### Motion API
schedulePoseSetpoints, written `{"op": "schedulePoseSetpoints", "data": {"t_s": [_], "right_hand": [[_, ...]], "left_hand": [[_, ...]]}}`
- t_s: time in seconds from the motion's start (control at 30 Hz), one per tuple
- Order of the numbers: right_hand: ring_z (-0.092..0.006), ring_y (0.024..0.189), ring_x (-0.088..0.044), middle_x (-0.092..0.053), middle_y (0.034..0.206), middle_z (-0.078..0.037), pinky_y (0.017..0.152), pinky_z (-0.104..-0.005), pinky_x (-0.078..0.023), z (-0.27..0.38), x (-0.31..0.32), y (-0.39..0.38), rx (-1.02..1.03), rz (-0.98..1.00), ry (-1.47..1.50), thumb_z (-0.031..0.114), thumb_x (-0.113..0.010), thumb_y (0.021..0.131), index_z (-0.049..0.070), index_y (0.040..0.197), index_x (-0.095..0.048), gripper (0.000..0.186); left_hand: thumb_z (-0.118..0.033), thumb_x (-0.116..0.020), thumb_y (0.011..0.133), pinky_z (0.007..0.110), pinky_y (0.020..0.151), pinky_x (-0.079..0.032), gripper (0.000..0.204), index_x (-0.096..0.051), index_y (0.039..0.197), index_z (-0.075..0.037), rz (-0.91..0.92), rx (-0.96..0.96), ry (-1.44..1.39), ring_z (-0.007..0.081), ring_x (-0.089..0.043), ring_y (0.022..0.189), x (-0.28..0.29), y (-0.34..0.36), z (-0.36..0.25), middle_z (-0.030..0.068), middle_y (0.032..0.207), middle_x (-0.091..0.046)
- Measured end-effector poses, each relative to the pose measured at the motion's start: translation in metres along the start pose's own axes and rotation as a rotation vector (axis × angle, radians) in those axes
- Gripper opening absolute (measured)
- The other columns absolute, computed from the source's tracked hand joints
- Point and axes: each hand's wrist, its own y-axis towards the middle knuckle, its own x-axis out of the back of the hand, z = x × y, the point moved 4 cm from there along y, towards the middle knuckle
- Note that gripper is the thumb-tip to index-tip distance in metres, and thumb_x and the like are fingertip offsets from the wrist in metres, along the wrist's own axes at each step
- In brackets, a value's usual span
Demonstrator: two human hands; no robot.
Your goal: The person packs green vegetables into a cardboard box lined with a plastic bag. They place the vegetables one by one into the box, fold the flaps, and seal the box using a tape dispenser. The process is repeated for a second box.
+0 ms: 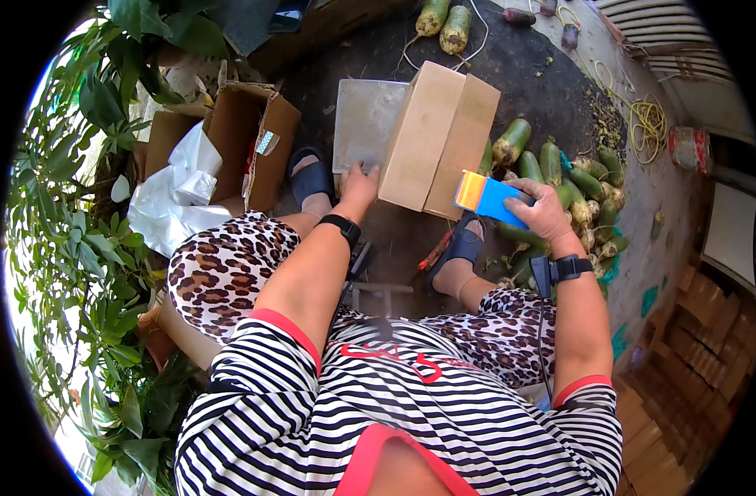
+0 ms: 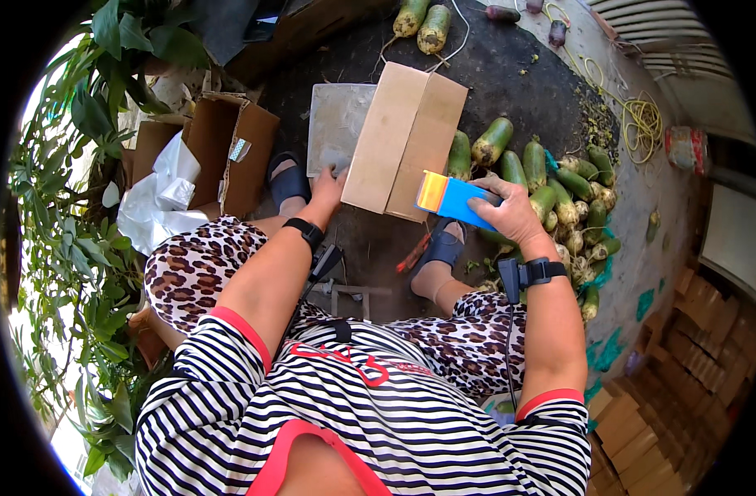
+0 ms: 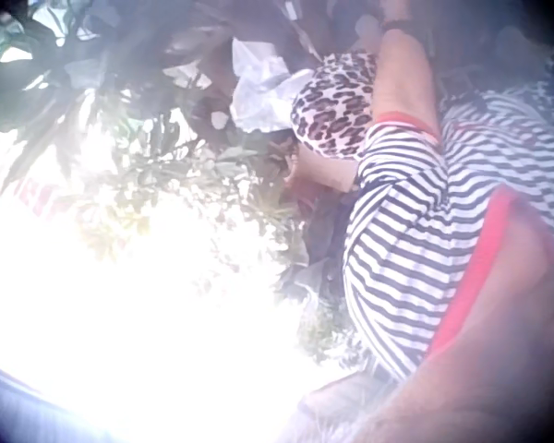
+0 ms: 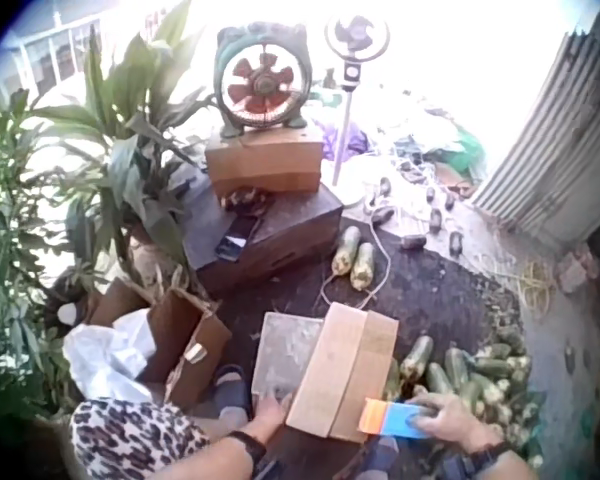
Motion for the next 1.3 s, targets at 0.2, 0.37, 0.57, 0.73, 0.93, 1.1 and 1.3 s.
{"op": "schedulePoseSetpoints", "data": {"t_s": [0.2,0.37,0.57,0.73,0.93,1.1,1.3], "right_hand": [[-0.0186,0.094,-0.067,-0.072,0.103,-0.014,0.089,-0.0323,-0.051,-0.002,0.001,0.003,0.044,-0.021,-0.014,0.026,-0.073,0.077,-0.001,0.112,-0.069,0.045],[-0.0155,0.095,-0.064,-0.071,0.103,-0.012,0.091,-0.0305,-0.05,-0.005,0.001,0.007,0.044,0.01,-0.018,0.023,-0.07,0.078,-0.002,0.113,-0.069,0.043],[-0.021,0.094,-0.068,-0.071,0.102,-0.015,0.088,-0.0331,-0.052,-0.005,0.002,0.011,0.101,-0.007,-0.025,0.027,-0.07,0.077,-0.003,0.111,-0.069,0.046],[-0.0254,0.084,-0.07,-0.072,0.09,-0.018,0.08,-0.0342,-0.054,-0.001,0.0,0.006,0.167,-0.1,-0.03,0.032,-0.071,0.074,0.0,0.105,-0.072,0.044],[-0.0307,0.078,-0.07,-0.072,0.087,-0.018,0.074,-0.0361,-0.055,0.025,0.018,-0.024,0.208,-0.178,-0.155,0.035,-0.075,0.073,0.005,0.1,-0.073,0.041],[-0.032,0.078,-0.07,-0.071,0.087,-0.018,0.074,-0.0366,-0.055,0.021,0.057,-0.068,0.129,-0.216,-0.228,0.034,-0.074,0.072,0.005,0.101,-0.073,0.04],[-0.0364,0.08,-0.068,-0.07,0.085,-0.019,0.075,-0.0424,-0.055,-0.017,0.086,-0.078,-0.003,-0.217,-0.509,0.035,-0.071,0.072,0.004,0.099,-0.073,0.041]], "left_hand": [[-0.02,-0.064,0.087,0.046,0.099,-0.044,0.032,-0.062,0.115,-0.003,-0.277,-0.153,-0.292,0.0396,-0.054,0.113,0.065,-0.019,-0.031,0.021,0.122,-0.055],[-0.021,-0.077,0.076,0.044,0.103,-0.042,0.049,-0.061,0.119,-0.006,0.054,-1.103,0.087,0.035,-0.05,0.12,0.124,-0.098,-0.156,0.0168,0.13,-0.054],[-0.055,-0.087,0.054,0.051,0.12,-0.017,0.115,-0.036,0.15,-0.016,0.181,-1.186,0.638,0.033,-0.026,0.145,0.105,-0.107,-0.164,0.013,0.155,-0.031],[-0.061,-0.084,0.054,0.049,0.121,-0.019,0.11,-0.042,0.145,-0.014,0.128,-1.237,0.58,0.0297,-0.031,0.143,0.086,-0.101,-0.172,0.0104,0.152,-0.038],[-0.056,-0.085,0.053,0.046,0.12,-0.021,0.101,-0.05,0.137,-0.013,0.103,-1.197,0.549,0.0286,-0.035,0.14,0.088,-0.096,-0.174,0.0082,0.148,-0.044],[-0.051,-0.086,0.052,0.046,0.119,-0.023,0.097,-0.053,0.134,-0.013,0.093,-1.174,0.531,0.029,-0.038,0.138,0.09,-0.096,-0.173,0.0076,0.146,-0.046],[-0.05,-0.087,0.051,0.047,0.117,-0.024,0.097,-0.053,0.134,-0.013,0.093,-1.177,0.542,0.031,-0.037,0.137,0.089,-0.101,-0.176,0.0073,0.145,-0.046]]}}
